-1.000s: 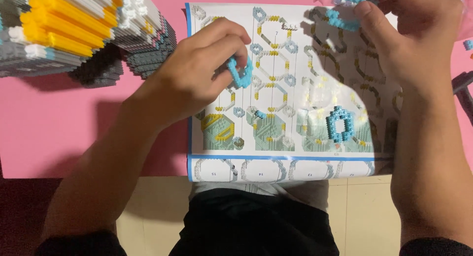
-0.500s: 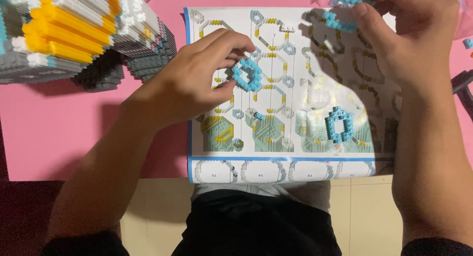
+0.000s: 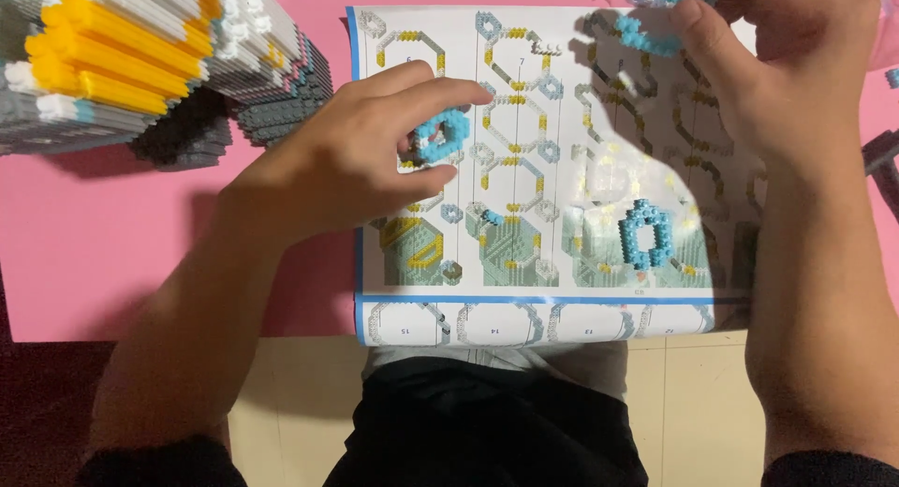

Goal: Assembling a complex model using small interlocking toy blocks while following a printed instruction manual.

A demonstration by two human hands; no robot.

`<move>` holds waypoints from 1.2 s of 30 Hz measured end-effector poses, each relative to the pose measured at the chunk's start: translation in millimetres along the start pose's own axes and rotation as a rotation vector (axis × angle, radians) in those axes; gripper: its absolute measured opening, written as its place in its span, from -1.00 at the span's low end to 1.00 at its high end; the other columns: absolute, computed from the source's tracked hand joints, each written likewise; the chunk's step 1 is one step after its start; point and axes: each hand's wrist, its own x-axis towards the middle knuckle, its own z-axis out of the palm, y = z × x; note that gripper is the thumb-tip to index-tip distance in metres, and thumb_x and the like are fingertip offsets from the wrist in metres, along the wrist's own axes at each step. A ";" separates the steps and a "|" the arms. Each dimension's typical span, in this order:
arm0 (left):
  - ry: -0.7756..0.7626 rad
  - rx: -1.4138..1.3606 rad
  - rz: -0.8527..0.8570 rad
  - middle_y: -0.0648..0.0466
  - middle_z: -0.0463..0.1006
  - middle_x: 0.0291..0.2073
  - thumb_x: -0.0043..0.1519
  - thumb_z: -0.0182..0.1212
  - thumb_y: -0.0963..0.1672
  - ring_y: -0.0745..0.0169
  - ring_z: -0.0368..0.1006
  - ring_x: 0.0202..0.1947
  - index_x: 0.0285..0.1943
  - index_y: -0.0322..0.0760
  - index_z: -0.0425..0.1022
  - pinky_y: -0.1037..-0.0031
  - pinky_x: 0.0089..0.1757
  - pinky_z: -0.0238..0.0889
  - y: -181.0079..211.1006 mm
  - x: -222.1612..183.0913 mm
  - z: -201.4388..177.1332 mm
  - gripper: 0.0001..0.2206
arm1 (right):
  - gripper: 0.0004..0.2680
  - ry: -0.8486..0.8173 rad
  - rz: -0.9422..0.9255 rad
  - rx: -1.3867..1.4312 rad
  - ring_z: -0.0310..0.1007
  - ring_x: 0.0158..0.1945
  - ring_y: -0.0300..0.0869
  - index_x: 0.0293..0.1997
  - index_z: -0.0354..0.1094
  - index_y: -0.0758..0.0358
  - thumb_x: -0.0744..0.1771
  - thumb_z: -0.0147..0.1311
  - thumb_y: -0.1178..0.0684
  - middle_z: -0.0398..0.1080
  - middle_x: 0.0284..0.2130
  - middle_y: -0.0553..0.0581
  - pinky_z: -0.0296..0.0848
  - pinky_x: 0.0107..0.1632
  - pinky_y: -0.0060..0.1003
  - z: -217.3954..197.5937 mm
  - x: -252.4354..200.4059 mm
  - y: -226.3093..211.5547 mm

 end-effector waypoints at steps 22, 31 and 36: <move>-0.027 -0.138 -0.241 0.03 0.52 0.05 0.42 -0.08 -0.18 0.45 0.36 -0.37 0.43 -0.21 0.44 0.59 -0.24 0.41 15.6 -9.9 -5.9 -0.61 | -0.84 -0.002 0.076 0.041 0.40 0.12 0.04 0.43 0.46 0.74 0.67 0.18 0.33 0.42 0.10 0.48 0.38 0.27 -0.20 8.5 1.9 5.2; 0.095 -0.067 -0.030 0.10 0.39 -0.07 0.48 -0.19 -0.15 0.28 0.34 -0.37 0.44 0.01 0.38 0.34 -0.29 0.20 15.9 -29.3 -5.9 -0.62 | -0.85 -0.009 0.107 -0.127 0.35 0.07 -0.01 0.39 0.50 0.59 0.61 0.16 0.36 0.45 0.08 0.41 0.26 0.34 -0.16 16.3 7.5 -34.8; 0.163 -0.039 0.100 0.18 0.30 -0.11 0.53 0.01 -0.17 0.35 0.20 -0.43 0.63 0.21 0.15 0.45 -0.37 0.11 10.4 -40.7 3.1 -0.51 | -0.90 0.035 -0.040 -0.210 0.39 -0.13 -0.03 0.22 0.59 0.58 0.54 0.25 0.39 0.50 -0.10 0.37 0.34 0.12 -0.18 22.2 13.9 -58.3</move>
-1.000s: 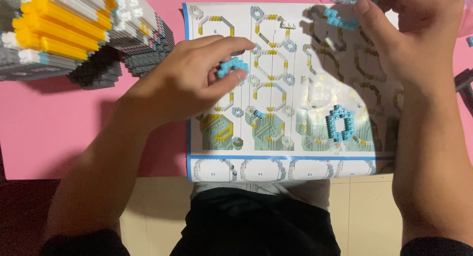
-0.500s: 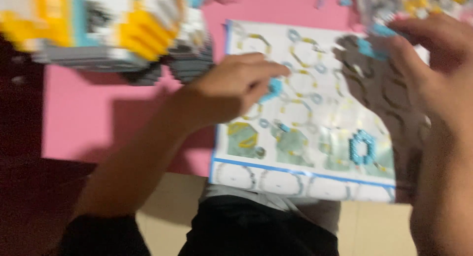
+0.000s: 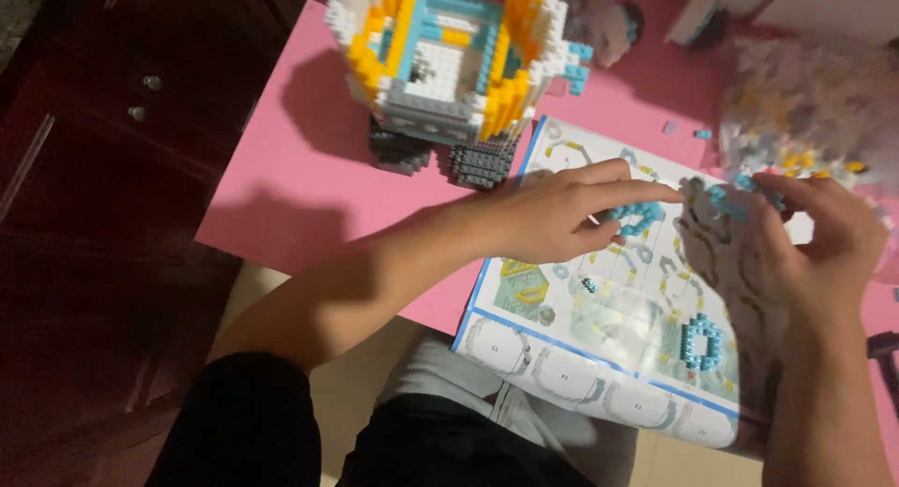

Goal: Assembling a complex model using small interlocking toy blocks while following a printed instruction manual.

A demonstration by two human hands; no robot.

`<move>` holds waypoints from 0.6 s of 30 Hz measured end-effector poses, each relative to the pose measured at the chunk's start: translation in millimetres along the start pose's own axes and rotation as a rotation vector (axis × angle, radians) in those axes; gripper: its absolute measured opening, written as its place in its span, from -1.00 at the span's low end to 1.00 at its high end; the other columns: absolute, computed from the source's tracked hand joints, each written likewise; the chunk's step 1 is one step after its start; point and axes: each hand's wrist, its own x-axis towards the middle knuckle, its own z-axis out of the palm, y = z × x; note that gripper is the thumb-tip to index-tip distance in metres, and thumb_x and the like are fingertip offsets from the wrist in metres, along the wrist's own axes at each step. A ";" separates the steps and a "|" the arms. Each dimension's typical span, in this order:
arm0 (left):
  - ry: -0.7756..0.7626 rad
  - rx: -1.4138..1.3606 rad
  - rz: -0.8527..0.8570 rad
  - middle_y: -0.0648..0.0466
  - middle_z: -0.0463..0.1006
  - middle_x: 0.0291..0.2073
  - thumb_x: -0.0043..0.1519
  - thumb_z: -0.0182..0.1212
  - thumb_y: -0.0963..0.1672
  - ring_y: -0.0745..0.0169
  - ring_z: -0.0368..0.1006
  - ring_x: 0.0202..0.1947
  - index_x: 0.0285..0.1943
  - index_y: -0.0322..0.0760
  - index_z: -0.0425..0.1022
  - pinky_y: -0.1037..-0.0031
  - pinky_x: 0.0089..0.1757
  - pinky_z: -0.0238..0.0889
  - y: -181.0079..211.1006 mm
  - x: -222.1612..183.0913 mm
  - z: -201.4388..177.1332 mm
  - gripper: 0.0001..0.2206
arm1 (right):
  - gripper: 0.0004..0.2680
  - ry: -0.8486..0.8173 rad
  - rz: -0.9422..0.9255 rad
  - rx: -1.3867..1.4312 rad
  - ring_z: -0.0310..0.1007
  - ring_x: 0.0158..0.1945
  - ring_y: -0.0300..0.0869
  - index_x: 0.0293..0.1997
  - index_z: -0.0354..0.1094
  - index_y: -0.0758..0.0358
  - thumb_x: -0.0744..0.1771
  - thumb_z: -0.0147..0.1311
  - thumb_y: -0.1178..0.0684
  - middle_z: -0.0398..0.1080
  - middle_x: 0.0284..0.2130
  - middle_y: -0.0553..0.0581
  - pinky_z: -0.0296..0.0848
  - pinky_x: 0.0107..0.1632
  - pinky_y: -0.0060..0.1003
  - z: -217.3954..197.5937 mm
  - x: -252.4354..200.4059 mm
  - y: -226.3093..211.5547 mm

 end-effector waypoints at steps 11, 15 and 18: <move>0.414 -0.127 0.375 0.11 0.35 0.08 0.57 0.21 -0.23 0.23 0.52 -0.06 0.43 0.12 0.24 0.48 0.03 0.49 85.6 -63.6 -31.4 -0.62 | -0.82 -0.103 -0.259 -0.197 0.46 -0.17 0.01 0.15 0.55 0.63 0.41 0.18 0.42 0.52 -0.10 0.37 0.44 0.03 -0.14 -7.5 17.1 -106.3; 0.755 -0.530 0.302 0.08 0.60 0.20 0.52 0.34 -0.25 0.21 0.58 -0.03 0.35 0.04 0.40 0.46 -0.03 0.56 122.6 -138.6 -95.0 -0.66 | -0.97 -0.230 -0.165 -0.053 0.55 -0.13 -0.08 -0.09 0.51 0.37 0.41 0.24 0.28 0.56 -0.16 0.22 0.44 0.02 -0.25 11.4 10.9 -191.3; 1.068 -0.615 0.372 -0.06 0.58 0.21 0.48 0.31 -0.40 -0.08 0.60 0.26 0.34 -0.13 0.43 0.07 0.24 0.65 78.1 -183.7 -138.8 -0.60 | -0.85 -0.289 -0.131 0.051 0.59 -0.13 -0.12 0.04 0.57 0.29 0.37 0.21 0.19 0.60 -0.13 0.18 0.49 0.03 -0.29 35.0 -9.9 -237.1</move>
